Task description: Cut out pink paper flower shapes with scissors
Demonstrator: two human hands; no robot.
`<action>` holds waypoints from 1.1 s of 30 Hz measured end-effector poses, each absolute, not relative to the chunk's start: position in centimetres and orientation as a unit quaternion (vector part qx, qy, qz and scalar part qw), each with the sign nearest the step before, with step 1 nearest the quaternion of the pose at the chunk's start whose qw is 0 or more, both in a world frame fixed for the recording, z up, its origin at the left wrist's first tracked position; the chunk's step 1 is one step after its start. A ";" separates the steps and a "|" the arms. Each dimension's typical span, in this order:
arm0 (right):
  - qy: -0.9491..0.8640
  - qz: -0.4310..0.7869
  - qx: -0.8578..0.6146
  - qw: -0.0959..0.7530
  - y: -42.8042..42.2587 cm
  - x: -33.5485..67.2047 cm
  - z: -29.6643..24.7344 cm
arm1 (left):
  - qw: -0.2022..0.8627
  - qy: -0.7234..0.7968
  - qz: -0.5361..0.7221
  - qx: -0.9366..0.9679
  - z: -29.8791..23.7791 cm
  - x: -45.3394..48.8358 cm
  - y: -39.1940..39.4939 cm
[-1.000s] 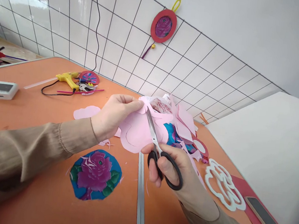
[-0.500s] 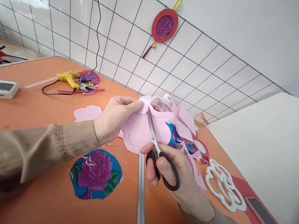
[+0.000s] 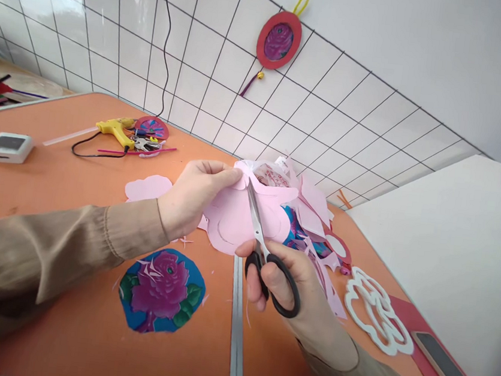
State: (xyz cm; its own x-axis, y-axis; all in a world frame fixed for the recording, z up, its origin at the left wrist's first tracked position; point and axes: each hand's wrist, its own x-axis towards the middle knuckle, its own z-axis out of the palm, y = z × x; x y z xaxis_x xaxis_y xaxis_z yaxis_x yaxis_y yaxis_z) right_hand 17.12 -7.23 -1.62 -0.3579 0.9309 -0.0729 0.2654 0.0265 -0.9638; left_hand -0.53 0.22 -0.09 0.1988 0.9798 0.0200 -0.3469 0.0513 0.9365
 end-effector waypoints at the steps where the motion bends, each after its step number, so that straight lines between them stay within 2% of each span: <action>1: -0.641 0.517 -0.468 0.321 -7.2 17.1 -1.6 | 0.630 0.355 0.525 0.449 -0.1 -0.5 0.2; 16: -0.626 0.508 -0.495 0.324 -7.3 17.0 -1.4 | 0.610 0.358 0.526 0.473 -0.2 -0.6 0.6; 33: -0.632 0.456 -0.555 0.290 -7.1 17.1 -0.6 | 0.600 0.355 0.508 0.506 0.4 -1.2 1.1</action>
State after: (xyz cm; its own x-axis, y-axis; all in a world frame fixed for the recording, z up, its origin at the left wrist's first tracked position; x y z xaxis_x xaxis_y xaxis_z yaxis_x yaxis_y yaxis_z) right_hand 17.12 -7.15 -0.61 -0.2152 0.9665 -0.1397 0.4384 -0.0322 -0.8982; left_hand -1.17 1.06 0.40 0.2316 0.9689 0.0869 -0.2500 -0.0271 0.9679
